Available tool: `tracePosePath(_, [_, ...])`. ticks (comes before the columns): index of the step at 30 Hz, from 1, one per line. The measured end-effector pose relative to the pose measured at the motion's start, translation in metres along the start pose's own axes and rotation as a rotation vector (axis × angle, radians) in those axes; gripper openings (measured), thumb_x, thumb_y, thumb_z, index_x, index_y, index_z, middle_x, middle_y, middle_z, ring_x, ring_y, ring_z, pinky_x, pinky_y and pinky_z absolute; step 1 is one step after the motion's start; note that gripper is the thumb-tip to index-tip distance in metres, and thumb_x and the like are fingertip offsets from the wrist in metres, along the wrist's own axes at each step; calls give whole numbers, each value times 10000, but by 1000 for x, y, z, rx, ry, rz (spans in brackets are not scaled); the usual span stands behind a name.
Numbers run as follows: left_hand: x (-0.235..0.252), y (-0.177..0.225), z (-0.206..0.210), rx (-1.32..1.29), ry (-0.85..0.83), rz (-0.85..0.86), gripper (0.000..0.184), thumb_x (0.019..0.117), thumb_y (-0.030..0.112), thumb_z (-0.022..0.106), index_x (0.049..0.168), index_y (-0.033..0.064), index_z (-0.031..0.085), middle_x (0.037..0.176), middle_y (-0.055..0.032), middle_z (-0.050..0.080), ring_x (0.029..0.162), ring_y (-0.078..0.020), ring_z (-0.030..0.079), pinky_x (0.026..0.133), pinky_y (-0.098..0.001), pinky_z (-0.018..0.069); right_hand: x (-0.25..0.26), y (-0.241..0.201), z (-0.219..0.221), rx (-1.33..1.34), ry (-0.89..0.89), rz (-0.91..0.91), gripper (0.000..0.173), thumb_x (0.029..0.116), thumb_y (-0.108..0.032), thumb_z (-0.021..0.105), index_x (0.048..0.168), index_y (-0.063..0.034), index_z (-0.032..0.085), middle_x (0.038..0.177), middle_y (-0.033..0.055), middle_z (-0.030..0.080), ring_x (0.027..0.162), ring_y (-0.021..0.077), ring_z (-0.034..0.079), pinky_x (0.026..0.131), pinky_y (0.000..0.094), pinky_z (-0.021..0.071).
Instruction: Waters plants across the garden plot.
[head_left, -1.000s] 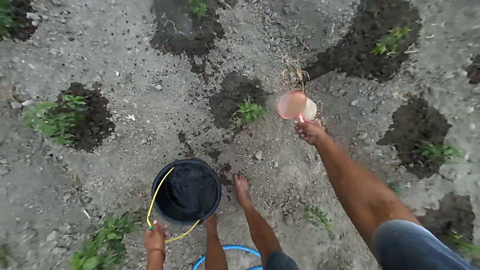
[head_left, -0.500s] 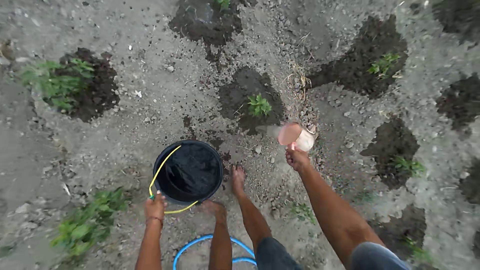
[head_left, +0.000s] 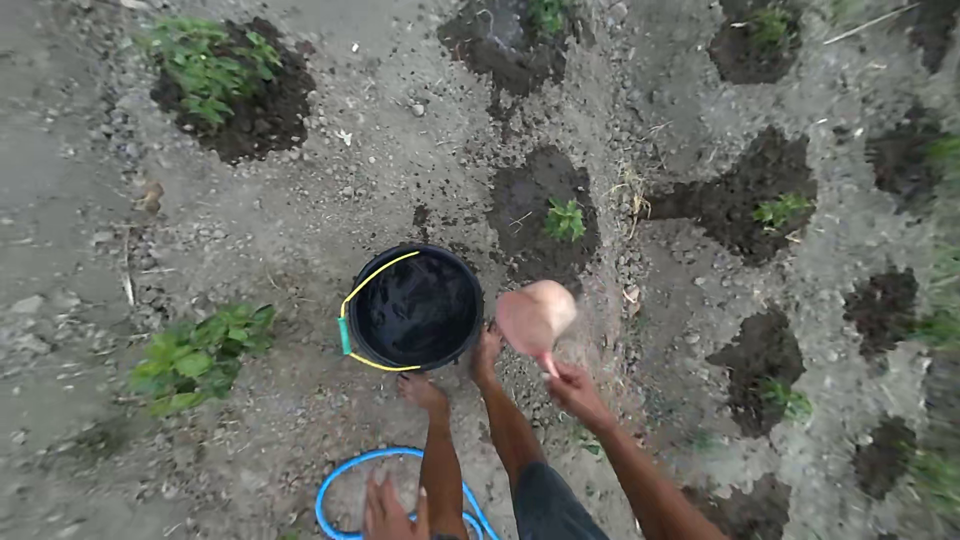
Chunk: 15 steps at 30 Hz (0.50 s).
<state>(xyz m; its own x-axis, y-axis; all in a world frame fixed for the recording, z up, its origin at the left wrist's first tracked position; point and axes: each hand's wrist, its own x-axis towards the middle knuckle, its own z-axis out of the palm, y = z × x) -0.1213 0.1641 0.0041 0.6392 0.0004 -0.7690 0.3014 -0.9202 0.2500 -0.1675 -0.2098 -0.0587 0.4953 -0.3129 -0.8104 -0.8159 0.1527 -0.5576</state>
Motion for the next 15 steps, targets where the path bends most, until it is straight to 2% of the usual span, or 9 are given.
tracePosePath(1, [-22, -12, 15, 30, -11, 16, 682, 930, 330, 700, 1435, -85, 505, 1557, -411, 303, 1382, -615, 381, 1122, -721, 310, 10, -12, 21, -286, -73, -65, 361, 994, -167, 597, 1304, 10, 649, 907, 108, 706, 727, 164, 647, 699, 343, 561])
tracePosePath(3, [-50, -29, 42, 51, -24, 34, 662, 922, 368, 690, 1413, -52, 548, 1531, -386, 376, 1378, -586, 410, 1128, -722, 288, 41, -43, 67, -779, -187, -61, 444, 1048, -236, 538, 1478, -127, 560, 1237, 211, 690, 1070, 351, 694, 962, 540, 543])
tracePosePath(5, [-63, -32, 61, 95, -44, 53, 665, 904, 436, 698, 1394, 0, 593, 1532, -322, 429, 1404, -529, 422, 1149, -720, 266, 82, -61, 113, -1126, -214, -9, 547, 1066, -205, 454, 1601, -292, 379, 1399, 265, 577, 1133, 461, 654, 929, 635, 533])
tracePosePath(7, [-62, -31, 73, 154, -53, 68, 681, 888, 507, 691, 1387, 49, 623, 1549, -259, 451, 1438, -470, 416, 1170, -710, 235, 125, -62, 145, -1310, -230, 31, 622, 1063, -155, 424, 1636, -337, 266, 1420, 301, 536, 1120, 507, 640, 886, 657, 538])
tracePosePath(9, [-56, -31, 77, 210, -117, 25, 717, 892, 580, 648, 1419, 97, 609, 1595, -199, 418, 1487, -419, 365, 1185, -711, 184, 153, -56, 168, -1392, -311, 87, 642, 1069, -176, 437, 1655, -285, 200, 1414, 316, 536, 1176, 525, 610, 921, 678, 513])
tracePosePath(11, [-47, -32, 78, 216, -143, -5, 714, 893, 599, 621, 1420, 117, 614, 1594, -169, 433, 1492, -405, 362, 1175, -725, 185, 171, -52, 184, -1324, -412, 104, 560, 1074, -248, 476, 1610, -175, 331, 1377, 291, 587, 1248, 476, 596, 1010, 660, 481])
tracePosePath(13, [-45, -31, 79, 191, -158, -31, 691, 887, 584, 628, 1393, 113, 638, 1585, -150, 453, 1484, -400, 379, 1163, -733, 196, 180, -45, 190, -1040, -434, 115, 413, 1054, -263, 557, 1390, -26, 593, 1249, 253, 664, 1141, 387, 655, 991, 581, 510])
tracePosePath(14, [-42, -31, 78, 183, -200, -56, 695, 898, 584, 618, 1410, 114, 623, 1605, -138, 427, 1498, -393, 355, 1168, -733, 176, 183, -39, 188, -869, -425, 124, 374, 1047, -252, 573, 1339, -26, 631, 1078, 183, 696, 901, 282, 679, 811, 471, 563])
tracePosePath(15, [-39, -29, 75, 183, -256, -85, 710, 909, 592, 597, 1438, 118, 599, 1631, -123, 388, 1516, -383, 321, 1175, -730, 151, 183, -34, 183, -656, -424, 166, 351, 1053, -211, 562, 1353, -38, 615, 893, 91, 644, 661, 163, 582, 597, 335, 508])
